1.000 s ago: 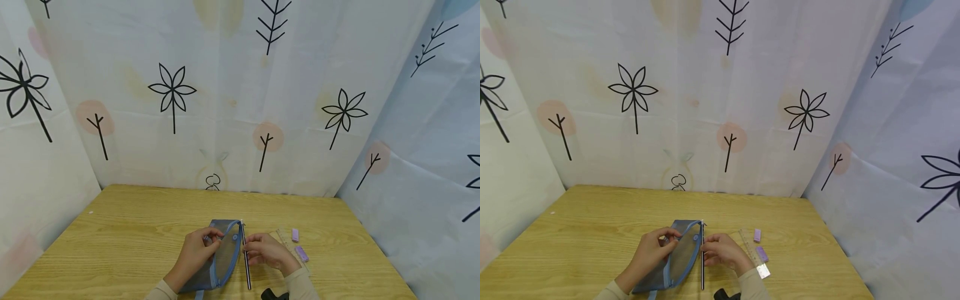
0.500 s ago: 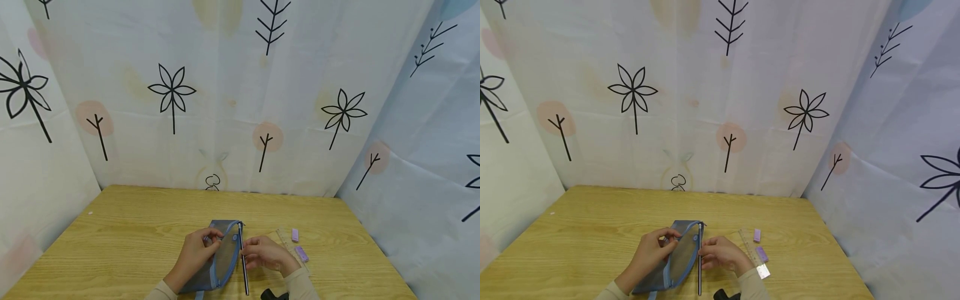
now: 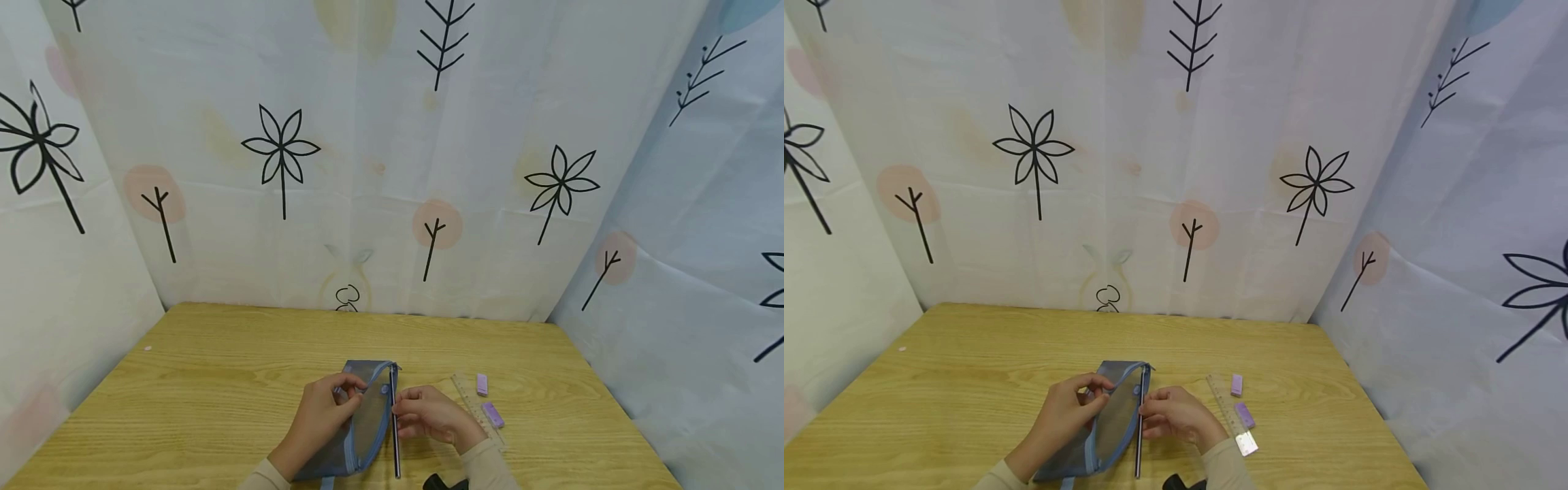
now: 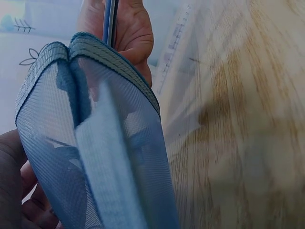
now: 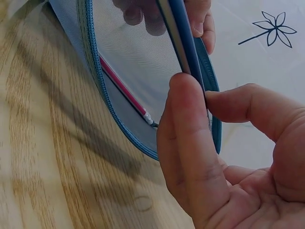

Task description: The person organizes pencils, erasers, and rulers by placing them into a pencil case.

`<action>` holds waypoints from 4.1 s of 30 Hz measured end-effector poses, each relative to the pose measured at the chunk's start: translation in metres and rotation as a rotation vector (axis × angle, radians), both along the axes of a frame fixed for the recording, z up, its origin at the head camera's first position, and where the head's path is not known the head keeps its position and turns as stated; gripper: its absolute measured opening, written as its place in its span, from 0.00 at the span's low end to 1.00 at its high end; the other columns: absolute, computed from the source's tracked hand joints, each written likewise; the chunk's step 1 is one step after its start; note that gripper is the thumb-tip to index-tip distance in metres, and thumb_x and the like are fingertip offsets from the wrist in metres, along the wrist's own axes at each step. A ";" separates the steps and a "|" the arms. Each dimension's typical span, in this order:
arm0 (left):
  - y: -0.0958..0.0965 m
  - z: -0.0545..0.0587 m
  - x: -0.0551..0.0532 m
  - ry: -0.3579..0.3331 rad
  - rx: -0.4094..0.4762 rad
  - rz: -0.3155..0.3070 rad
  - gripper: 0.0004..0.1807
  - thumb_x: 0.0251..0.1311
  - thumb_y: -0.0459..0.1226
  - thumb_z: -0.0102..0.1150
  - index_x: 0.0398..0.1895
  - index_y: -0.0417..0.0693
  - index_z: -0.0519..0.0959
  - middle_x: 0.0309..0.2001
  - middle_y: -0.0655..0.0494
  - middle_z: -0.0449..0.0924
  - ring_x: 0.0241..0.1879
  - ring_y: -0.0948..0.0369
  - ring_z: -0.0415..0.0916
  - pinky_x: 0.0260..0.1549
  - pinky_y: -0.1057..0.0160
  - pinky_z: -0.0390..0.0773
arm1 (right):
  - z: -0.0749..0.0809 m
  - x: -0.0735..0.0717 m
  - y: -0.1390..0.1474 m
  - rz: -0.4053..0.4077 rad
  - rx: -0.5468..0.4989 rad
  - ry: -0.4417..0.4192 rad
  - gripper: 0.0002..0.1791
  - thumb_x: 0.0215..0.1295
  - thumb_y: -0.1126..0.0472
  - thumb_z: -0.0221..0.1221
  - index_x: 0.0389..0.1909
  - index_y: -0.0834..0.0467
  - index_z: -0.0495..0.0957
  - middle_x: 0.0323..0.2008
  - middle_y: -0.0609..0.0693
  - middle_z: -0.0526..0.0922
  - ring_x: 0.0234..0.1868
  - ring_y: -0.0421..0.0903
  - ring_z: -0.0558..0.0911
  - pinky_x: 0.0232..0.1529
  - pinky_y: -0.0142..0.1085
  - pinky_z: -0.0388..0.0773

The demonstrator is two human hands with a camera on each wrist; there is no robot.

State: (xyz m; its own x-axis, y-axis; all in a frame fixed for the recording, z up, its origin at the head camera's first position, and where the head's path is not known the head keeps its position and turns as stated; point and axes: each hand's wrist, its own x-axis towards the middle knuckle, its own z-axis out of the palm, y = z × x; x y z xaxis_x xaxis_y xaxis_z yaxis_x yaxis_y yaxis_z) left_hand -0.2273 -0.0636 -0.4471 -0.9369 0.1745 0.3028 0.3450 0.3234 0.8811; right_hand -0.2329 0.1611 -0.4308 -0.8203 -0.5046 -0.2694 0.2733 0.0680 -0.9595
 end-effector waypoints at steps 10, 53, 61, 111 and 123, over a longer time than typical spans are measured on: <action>0.001 -0.002 0.000 0.009 0.001 -0.007 0.08 0.53 0.27 0.62 0.35 0.44 0.84 0.25 0.58 0.77 0.12 0.67 0.72 0.10 0.66 0.76 | -0.002 0.000 -0.002 -0.028 -0.026 0.015 0.05 0.66 0.66 0.54 0.40 0.63 0.73 0.28 0.47 0.78 0.29 0.36 0.81 0.32 0.28 0.83; 0.006 -0.004 0.003 0.030 -0.049 -0.013 0.08 0.54 0.27 0.63 0.36 0.44 0.85 0.28 0.58 0.78 0.16 0.70 0.72 0.14 0.70 0.75 | -0.018 0.004 -0.043 -0.225 -0.117 0.078 0.07 0.67 0.65 0.55 0.41 0.64 0.73 0.29 0.48 0.79 0.28 0.37 0.81 0.33 0.29 0.83; 0.006 -0.003 0.003 0.023 -0.053 -0.011 0.08 0.54 0.28 0.63 0.37 0.43 0.85 0.28 0.58 0.78 0.16 0.70 0.72 0.14 0.69 0.75 | -0.025 0.007 -0.049 -0.242 -0.060 0.113 0.11 0.67 0.65 0.56 0.43 0.69 0.73 0.29 0.50 0.81 0.28 0.39 0.82 0.36 0.36 0.86; 0.004 -0.006 0.001 0.042 -0.053 -0.012 0.08 0.54 0.27 0.63 0.37 0.44 0.85 0.28 0.58 0.78 0.16 0.70 0.72 0.14 0.69 0.75 | -0.016 0.010 -0.041 -0.187 0.105 0.163 0.22 0.63 0.64 0.58 0.55 0.74 0.74 0.38 0.63 0.86 0.36 0.50 0.87 0.40 0.42 0.86; 0.005 -0.006 0.001 0.034 -0.027 -0.027 0.08 0.55 0.27 0.63 0.38 0.42 0.85 0.26 0.58 0.78 0.13 0.68 0.72 0.12 0.67 0.76 | 0.004 0.001 0.006 -0.387 0.385 0.420 0.22 0.67 0.64 0.59 0.56 0.74 0.73 0.38 0.60 0.83 0.34 0.54 0.84 0.36 0.44 0.85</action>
